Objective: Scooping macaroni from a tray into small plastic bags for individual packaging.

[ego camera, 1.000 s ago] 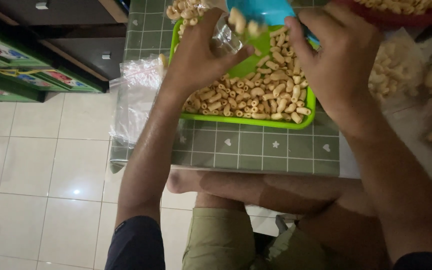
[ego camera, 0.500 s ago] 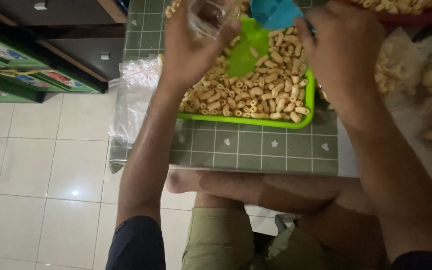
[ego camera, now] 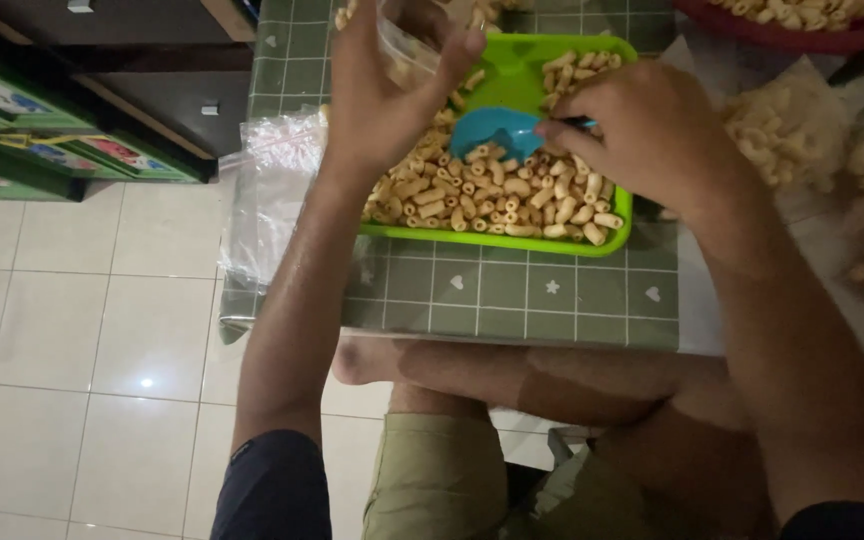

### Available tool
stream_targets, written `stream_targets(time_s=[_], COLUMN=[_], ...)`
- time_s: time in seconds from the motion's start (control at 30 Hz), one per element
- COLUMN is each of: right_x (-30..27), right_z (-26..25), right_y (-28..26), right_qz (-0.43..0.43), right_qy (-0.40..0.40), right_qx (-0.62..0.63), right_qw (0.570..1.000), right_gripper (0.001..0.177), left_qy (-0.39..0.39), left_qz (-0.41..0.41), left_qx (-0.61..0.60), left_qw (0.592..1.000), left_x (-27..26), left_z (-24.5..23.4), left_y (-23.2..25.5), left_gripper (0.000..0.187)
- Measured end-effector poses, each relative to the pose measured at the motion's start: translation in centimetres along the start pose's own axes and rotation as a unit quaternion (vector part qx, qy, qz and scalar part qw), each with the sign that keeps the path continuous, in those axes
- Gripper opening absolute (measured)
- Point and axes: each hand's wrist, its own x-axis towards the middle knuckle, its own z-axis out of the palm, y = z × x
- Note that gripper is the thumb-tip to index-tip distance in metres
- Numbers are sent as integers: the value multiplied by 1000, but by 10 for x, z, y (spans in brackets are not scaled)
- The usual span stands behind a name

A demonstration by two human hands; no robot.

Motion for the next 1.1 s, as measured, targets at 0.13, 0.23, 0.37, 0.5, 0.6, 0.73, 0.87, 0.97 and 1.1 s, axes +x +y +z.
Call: stream_targets(time_s=[0.13, 0.23, 0.37, 0.5, 0.6, 0.73, 0.87, 0.97, 1.1], right_x=[-3, -5, -9, -13, -14, -13, -13, -15, -14], right_z=[-3, 2, 0, 4, 2, 8, 10, 0, -1], right_y=[2, 11, 14, 23, 18, 3, -2, -2, 10], right_qz=[23, -2, -37, -44, -68, -103, -105, -111, -71], right_qy=[37, 147, 251, 327, 369, 424, 456, 466, 438], right_qx=[32, -56, 33, 24, 33, 16, -40, -28, -60], right_qw=[999, 988, 967, 944, 926, 900, 883, 877, 894], right_gripper=[31, 28, 18, 20, 24, 19, 27, 21, 17], left_qy=[-20, -40, -83, -150, -185, -188, -179, -159, -98], left_qz=[-35, -54, -77, -122, -134, -136, -200, -160, -64], left_qx=[11, 40, 62, 85, 87, 88, 58, 8, -6], left_qw=[999, 997, 992, 977, 970, 969, 962, 974, 993], left_x=[-2, -3, -1, 0, -3, -4, -2, -2, -1], left_z=[2, 2, 4, 6, 10, 12, 10, 9, 7], left_y=[-10, -12, -17, -14, -10, -7, 2, -2, -15], left_gripper=[39, 55, 56, 39, 57, 57, 68, 49, 32])
